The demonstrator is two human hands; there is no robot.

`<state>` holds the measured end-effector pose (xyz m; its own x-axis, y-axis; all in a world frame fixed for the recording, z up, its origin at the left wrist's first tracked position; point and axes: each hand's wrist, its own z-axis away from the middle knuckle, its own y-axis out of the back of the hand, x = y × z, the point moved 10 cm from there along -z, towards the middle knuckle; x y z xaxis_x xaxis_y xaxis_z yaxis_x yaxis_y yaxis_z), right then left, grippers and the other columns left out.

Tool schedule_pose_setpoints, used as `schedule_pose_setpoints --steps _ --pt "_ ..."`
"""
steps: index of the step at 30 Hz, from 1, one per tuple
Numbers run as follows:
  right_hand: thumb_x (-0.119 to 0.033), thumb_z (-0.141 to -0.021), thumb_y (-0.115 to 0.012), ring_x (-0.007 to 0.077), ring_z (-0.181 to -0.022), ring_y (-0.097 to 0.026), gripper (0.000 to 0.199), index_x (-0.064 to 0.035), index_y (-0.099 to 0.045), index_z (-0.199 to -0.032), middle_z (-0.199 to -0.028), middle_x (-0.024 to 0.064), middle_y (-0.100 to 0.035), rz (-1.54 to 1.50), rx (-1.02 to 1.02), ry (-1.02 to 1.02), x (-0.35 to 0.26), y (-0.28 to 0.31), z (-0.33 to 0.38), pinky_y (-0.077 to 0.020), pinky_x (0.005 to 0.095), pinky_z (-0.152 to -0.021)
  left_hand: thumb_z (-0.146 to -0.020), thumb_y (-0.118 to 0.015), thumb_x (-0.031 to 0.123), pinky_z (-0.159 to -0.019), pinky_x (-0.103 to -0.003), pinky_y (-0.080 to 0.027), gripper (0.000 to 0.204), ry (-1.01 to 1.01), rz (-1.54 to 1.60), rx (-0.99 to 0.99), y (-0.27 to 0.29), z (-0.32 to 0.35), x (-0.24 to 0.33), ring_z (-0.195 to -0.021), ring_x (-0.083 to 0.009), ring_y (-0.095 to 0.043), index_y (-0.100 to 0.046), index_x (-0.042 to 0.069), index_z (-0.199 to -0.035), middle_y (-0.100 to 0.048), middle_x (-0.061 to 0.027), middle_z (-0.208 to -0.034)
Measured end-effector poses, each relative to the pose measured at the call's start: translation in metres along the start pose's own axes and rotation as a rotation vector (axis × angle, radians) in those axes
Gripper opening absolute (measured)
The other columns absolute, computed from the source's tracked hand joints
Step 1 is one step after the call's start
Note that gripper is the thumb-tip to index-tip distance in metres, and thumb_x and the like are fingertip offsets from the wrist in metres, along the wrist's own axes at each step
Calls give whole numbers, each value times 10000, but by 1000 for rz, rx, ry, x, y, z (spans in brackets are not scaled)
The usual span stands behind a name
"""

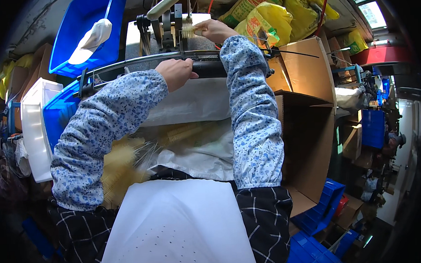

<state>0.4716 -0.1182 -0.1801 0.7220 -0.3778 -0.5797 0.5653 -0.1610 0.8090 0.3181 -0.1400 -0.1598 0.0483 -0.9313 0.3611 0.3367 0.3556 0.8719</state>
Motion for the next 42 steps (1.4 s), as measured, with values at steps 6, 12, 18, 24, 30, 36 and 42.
schedule_pose_setpoints --steps 6,12,18,24,30,36,42 --pt "-195 -830 -511 239 -975 -561 313 -156 -589 -1131 -1030 128 -616 15 -123 -78 3 -12 -4 -407 330 -879 -870 -489 375 -708 -397 -482 403 30 8 7 0 -1 1 -851 -314 -614 -525 -21 -933 -634 -177 -849" --pt "-120 -810 -490 198 -953 -503 310 -243 -596 -1073 -945 -8 -574 678 377 86 -49 8 29 -375 360 -823 -877 -478 365 -708 -400 -488 387 3 9 51 2 -1 0 -844 -317 -615 -514 -17 -930 -632 -186 -844" --pt "-43 -800 -444 195 -962 -497 345 -226 -594 -1051 -999 -14 -544 659 399 83 -39 7 34 -347 352 -857 -900 -406 406 -704 -427 -475 421 -19 -24 27 -3 -1 0 -825 -347 -603 -450 -13 -917 -613 -206 -853" --pt "-197 -774 -592 198 -1100 -388 456 -264 -468 -1208 -1108 22 -473 749 666 7 -32 32 78 -291 410 -897 -895 -431 386 -733 -416 -479 400 3 -11 10 -3 -4 -1 -864 -335 -601 -486 -6 -951 -619 -190 -900" --pt "-358 -753 -617 257 -1041 -438 503 -141 -501 -1192 -1083 59 -531 569 682 -340 -1 47 114 -318 431 -862 -900 -426 391 -746 -409 -464 392 -73 -14 28 -4 1 -7 -876 -336 -584 -469 9 -980 -603 -196 -890" --pt "-262 -742 -619 269 -942 -554 392 -81 -580 -1087 -970 91 -609 316 704 -228 18 39 110 -408 414 -802 -888 -481 346 -732 -381 -450 339 -190 122 -280 9 98 -9 -844 -314 -572 -458 39 -1030 -588 -161 -897" --pt "-202 -718 -633 296 -884 -573 338 -43 -608 -1015 -954 129 -612 274 725 -167 -6 34 99 -452 388 -771 -768 -621 410 -829 -354 -410 521 -79 27 -219 37 247 -19 -959 -279 -525 -473 76 -1140 -537 -125 -1008"
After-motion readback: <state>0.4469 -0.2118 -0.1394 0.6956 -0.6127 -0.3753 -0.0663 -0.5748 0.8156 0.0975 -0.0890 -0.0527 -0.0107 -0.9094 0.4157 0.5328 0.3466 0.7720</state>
